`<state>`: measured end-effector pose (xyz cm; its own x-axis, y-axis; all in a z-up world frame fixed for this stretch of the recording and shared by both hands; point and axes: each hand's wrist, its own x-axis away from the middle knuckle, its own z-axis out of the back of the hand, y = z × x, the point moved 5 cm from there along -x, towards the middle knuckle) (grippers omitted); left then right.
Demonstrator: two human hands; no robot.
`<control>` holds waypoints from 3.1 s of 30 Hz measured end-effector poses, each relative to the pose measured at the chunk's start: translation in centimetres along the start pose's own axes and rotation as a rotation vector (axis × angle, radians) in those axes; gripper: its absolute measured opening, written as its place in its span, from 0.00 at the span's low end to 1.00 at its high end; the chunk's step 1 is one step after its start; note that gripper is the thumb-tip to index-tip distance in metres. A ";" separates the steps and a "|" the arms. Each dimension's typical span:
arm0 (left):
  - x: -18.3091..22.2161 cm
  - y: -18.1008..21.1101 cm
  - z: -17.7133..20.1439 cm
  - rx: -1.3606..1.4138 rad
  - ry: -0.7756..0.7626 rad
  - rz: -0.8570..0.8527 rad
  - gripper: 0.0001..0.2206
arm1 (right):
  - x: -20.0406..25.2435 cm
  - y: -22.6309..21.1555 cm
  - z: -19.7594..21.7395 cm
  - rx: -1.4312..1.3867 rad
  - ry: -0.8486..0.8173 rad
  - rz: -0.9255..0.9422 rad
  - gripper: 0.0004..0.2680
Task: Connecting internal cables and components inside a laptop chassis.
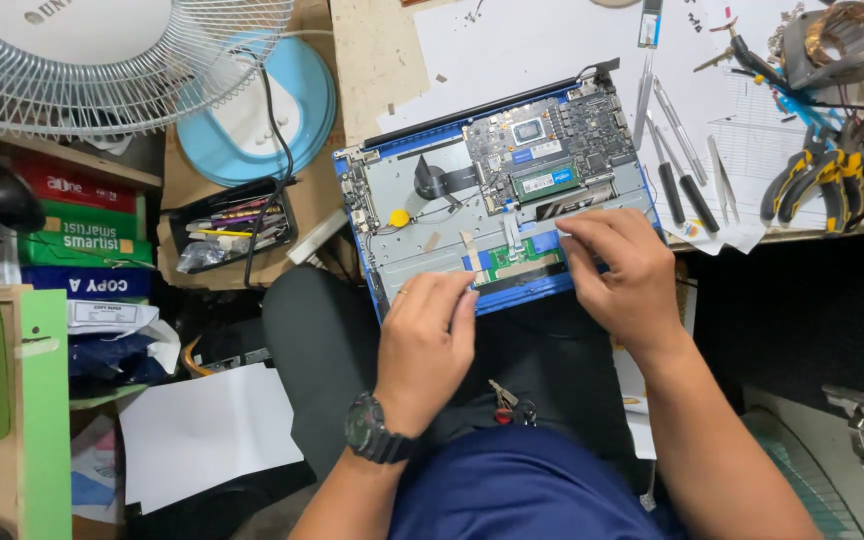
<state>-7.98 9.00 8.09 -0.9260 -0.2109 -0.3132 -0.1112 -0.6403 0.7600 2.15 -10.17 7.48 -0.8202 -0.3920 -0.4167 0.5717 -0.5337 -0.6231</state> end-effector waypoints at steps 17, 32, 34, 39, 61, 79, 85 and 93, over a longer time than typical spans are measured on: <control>0.5 -0.5 1.8 -0.015 0.016 0.138 0.07 | 0.8 11.4 8.7 0.164 0.226 -0.386 0.07; -2.3 -1.0 -1.7 -0.099 0.026 -0.021 0.06 | -1.5 16.2 5.5 0.696 0.000 -0.290 0.06; -2.7 -1.0 -2.5 -0.107 0.008 -0.034 0.06 | -1.6 15.3 5.7 0.636 -0.014 -0.313 0.10; -3.5 -1.4 -3.5 -0.121 -0.002 -0.032 0.06 | -1.0 16.8 5.5 0.620 -0.039 -0.316 0.09; -5.8 -3.5 -4.2 -0.115 -0.012 -0.051 0.07 | -0.2 -1.0 -5.1 0.090 -0.062 -0.195 0.04; -5.9 -5.0 -3.8 -0.042 -0.001 -0.072 0.07 | -0.8 -0.8 -6.7 0.196 -0.078 -0.245 0.07; -6.1 -4.7 -3.5 -0.045 -0.038 -0.024 0.06 | -0.8 -0.7 -7.2 0.142 -0.091 -0.242 0.06; -6.2 -5.0 -3.6 -0.032 -0.029 -0.052 0.06 | -1.3 -2.2 -6.3 0.105 -0.028 -0.200 0.04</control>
<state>-0.42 10.85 4.23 -0.9295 -0.1553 -0.3345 -0.1483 -0.6732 0.7245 1.80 -3.79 5.17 -0.9173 -0.2902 -0.2727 0.3982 -0.6772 -0.6188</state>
